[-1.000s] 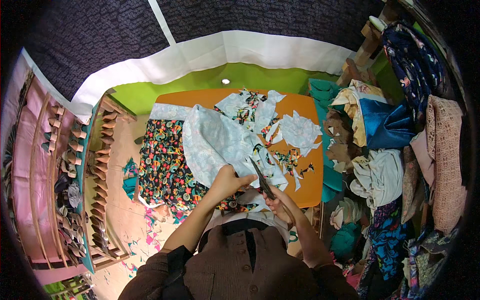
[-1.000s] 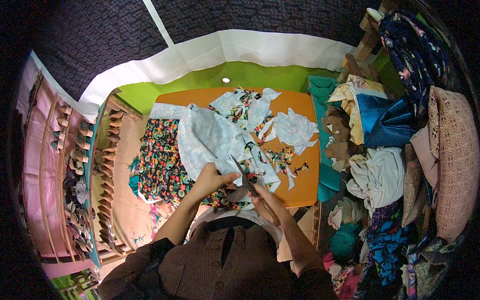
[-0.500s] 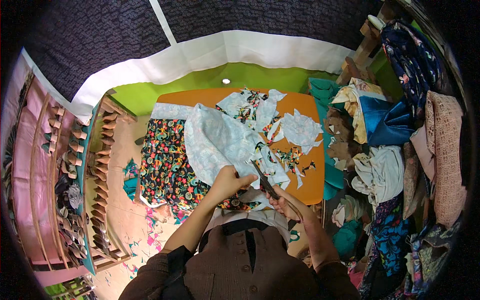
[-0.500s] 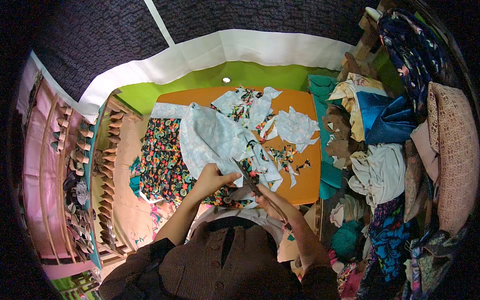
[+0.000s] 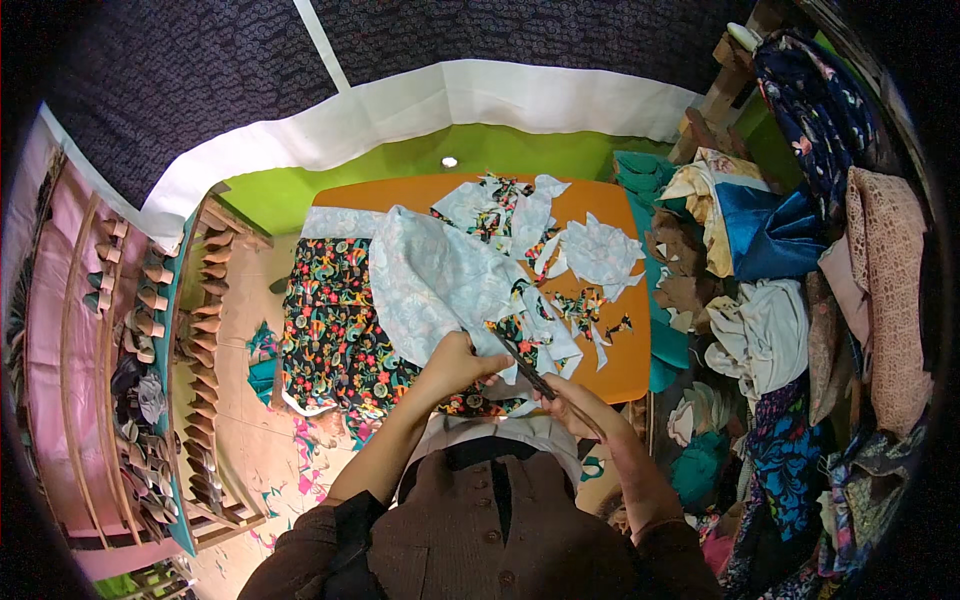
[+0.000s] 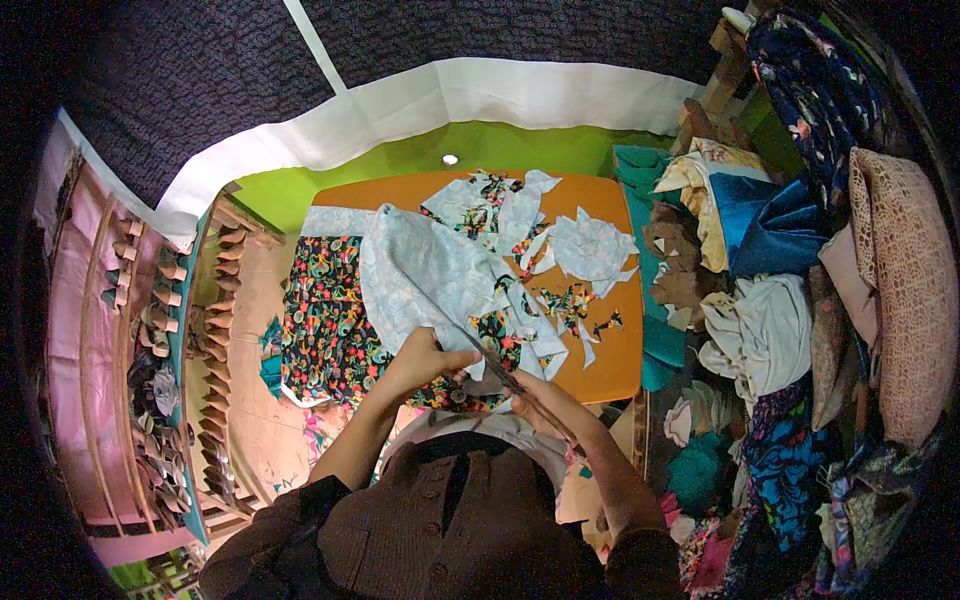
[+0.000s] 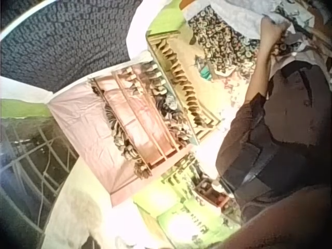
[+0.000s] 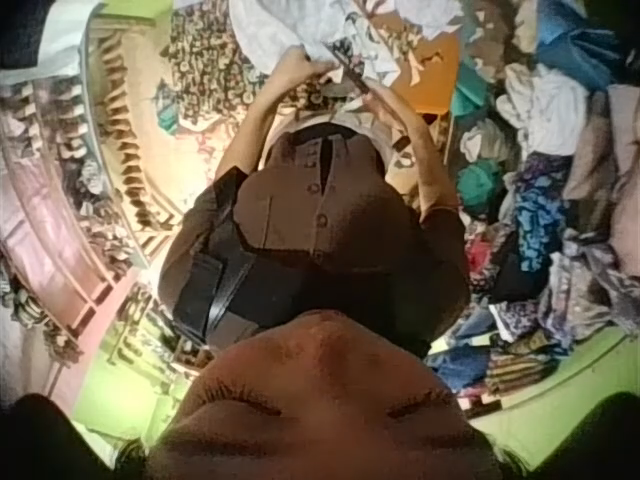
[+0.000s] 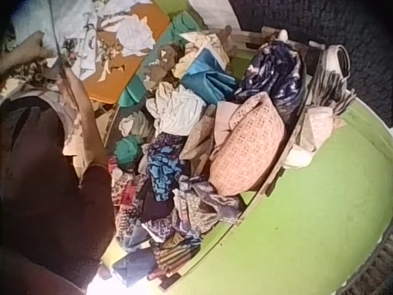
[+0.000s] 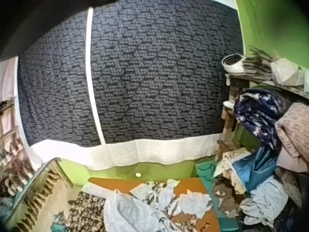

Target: Cutting patterns out of fabric using scissors.

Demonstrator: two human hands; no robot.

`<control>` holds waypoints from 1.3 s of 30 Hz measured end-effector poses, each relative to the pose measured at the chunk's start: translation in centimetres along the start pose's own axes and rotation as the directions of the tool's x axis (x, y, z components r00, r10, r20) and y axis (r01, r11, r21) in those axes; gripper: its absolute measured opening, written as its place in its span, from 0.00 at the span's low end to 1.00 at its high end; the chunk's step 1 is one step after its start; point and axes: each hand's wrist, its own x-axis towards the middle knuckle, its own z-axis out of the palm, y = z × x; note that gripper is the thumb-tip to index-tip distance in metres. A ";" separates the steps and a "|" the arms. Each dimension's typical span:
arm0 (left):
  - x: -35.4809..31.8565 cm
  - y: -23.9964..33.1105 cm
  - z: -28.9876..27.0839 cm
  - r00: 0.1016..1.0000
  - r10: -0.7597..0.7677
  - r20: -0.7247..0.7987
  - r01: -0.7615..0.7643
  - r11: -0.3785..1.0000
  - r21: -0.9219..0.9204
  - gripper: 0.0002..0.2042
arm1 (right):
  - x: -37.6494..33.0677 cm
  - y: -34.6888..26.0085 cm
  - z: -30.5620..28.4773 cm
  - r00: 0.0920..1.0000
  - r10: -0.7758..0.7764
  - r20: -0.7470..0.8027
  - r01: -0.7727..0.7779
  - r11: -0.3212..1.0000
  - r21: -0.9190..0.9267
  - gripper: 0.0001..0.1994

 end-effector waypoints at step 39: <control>1.7 0.7 6.2 0.975 0.058 -0.214 -0.074 0.995 -0.070 0.16 | -3.3 -1.0 -3.4 0.994 -0.013 0.106 -0.006 0.985 0.174 0.39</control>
